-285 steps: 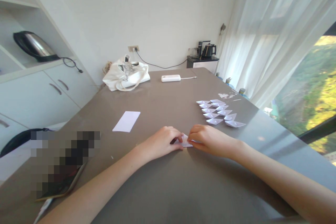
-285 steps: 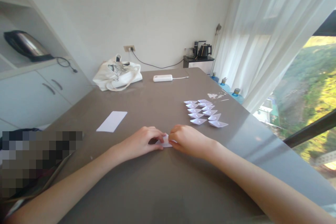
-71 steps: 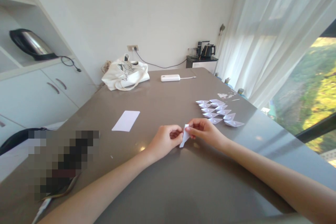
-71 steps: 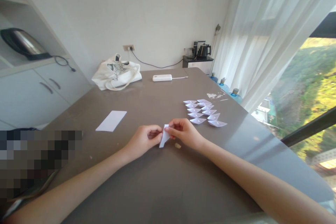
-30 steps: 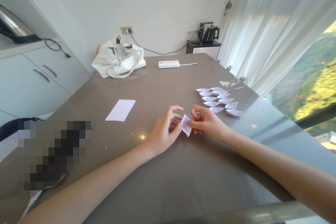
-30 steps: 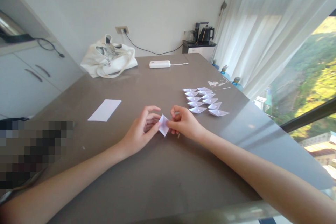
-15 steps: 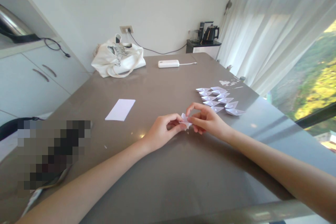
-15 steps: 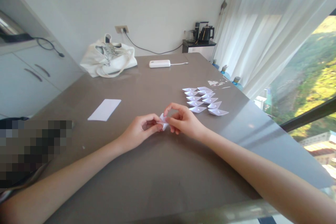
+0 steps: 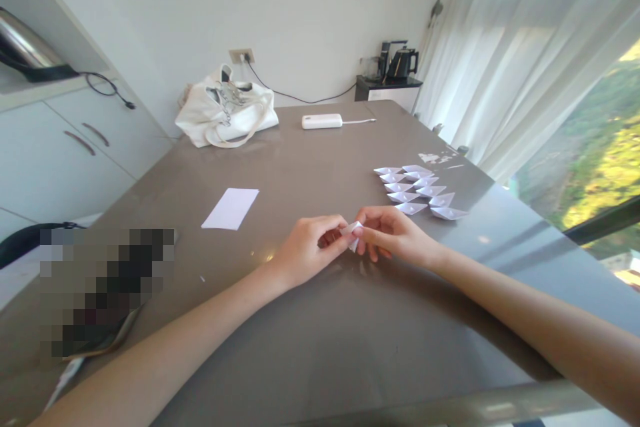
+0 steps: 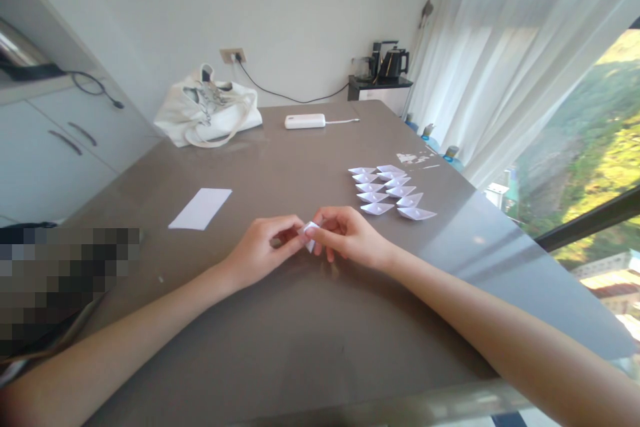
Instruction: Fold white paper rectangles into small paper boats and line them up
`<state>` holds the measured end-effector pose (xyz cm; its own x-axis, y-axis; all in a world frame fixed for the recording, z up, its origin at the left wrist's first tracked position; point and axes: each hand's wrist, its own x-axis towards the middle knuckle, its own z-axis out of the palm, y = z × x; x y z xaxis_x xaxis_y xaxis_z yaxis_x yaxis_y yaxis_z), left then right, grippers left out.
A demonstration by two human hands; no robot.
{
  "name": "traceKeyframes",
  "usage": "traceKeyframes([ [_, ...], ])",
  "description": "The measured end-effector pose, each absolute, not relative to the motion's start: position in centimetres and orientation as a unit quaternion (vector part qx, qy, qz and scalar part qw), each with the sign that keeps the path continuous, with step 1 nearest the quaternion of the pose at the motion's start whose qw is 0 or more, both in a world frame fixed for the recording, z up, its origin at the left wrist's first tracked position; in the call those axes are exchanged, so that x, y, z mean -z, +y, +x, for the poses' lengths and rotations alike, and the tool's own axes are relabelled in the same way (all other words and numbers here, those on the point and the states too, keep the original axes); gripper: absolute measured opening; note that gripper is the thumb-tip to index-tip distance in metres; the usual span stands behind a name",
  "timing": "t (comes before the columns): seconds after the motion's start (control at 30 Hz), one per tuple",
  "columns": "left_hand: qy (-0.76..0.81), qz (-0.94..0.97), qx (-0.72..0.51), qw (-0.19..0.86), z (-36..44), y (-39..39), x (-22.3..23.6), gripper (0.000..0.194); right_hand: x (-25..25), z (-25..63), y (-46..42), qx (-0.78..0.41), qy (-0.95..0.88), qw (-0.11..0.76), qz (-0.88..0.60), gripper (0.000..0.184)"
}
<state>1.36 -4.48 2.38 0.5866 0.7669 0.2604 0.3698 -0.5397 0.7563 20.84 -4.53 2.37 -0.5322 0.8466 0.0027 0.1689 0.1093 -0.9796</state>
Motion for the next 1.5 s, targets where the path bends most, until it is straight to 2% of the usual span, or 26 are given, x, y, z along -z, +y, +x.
traceKeyframes([
  [0.13, 0.347, 0.862, -0.321, 0.181, 1.4, -4.8, -2.4, 0.019, -2.1, 20.7, -4.6, -0.550, -0.682, 0.306, -0.371, 0.033],
  [0.4, 0.348, 0.855, -0.376, 0.079, 2.0, -5.5, -1.5, 0.005, -1.6, 20.2, -4.9, -0.542, -0.686, 0.321, -0.364, 0.035],
  [0.7, 0.388, 0.846, -0.363, 0.044, 2.5, -6.0, -1.6, 0.006, -1.6, 19.9, -5.4, -0.491, -0.692, 0.318, -0.423, 0.029],
  [0.87, 0.388, 0.853, -0.346, 0.045, 2.5, -6.2, -1.5, 0.005, -1.5, 19.8, -5.5, -0.476, -0.689, 0.326, -0.439, 0.016],
  [1.0, 0.384, 0.844, -0.354, 0.118, 2.5, -6.3, -1.6, 0.004, -1.7, 19.7, -5.5, -0.485, -0.665, 0.345, -0.451, 0.013],
  [1.2, 0.389, 0.707, -0.390, 0.443, 2.3, -4.7, -1.8, 0.020, -1.6, 20.4, -4.5, -0.537, -0.637, 0.340, -0.437, 0.026],
  [1.27, 0.378, 0.673, -0.376, 0.512, 2.1, -4.1, -1.7, 0.025, -1.3, 20.7, -4.1, -0.561, -0.622, 0.330, -0.434, 0.029],
  [1.37, 0.374, 0.640, -0.370, 0.560, 1.9, -3.7, -1.8, 0.027, -1.0, 20.9, -3.9, -0.611, -0.582, 0.332, -0.421, 0.032],
  [1.5, 0.382, 0.633, -0.371, 0.562, 1.8, -3.8, -1.9, 0.028, -1.5, 20.6, -4.2, -0.646, -0.555, 0.334, -0.404, 0.039],
])
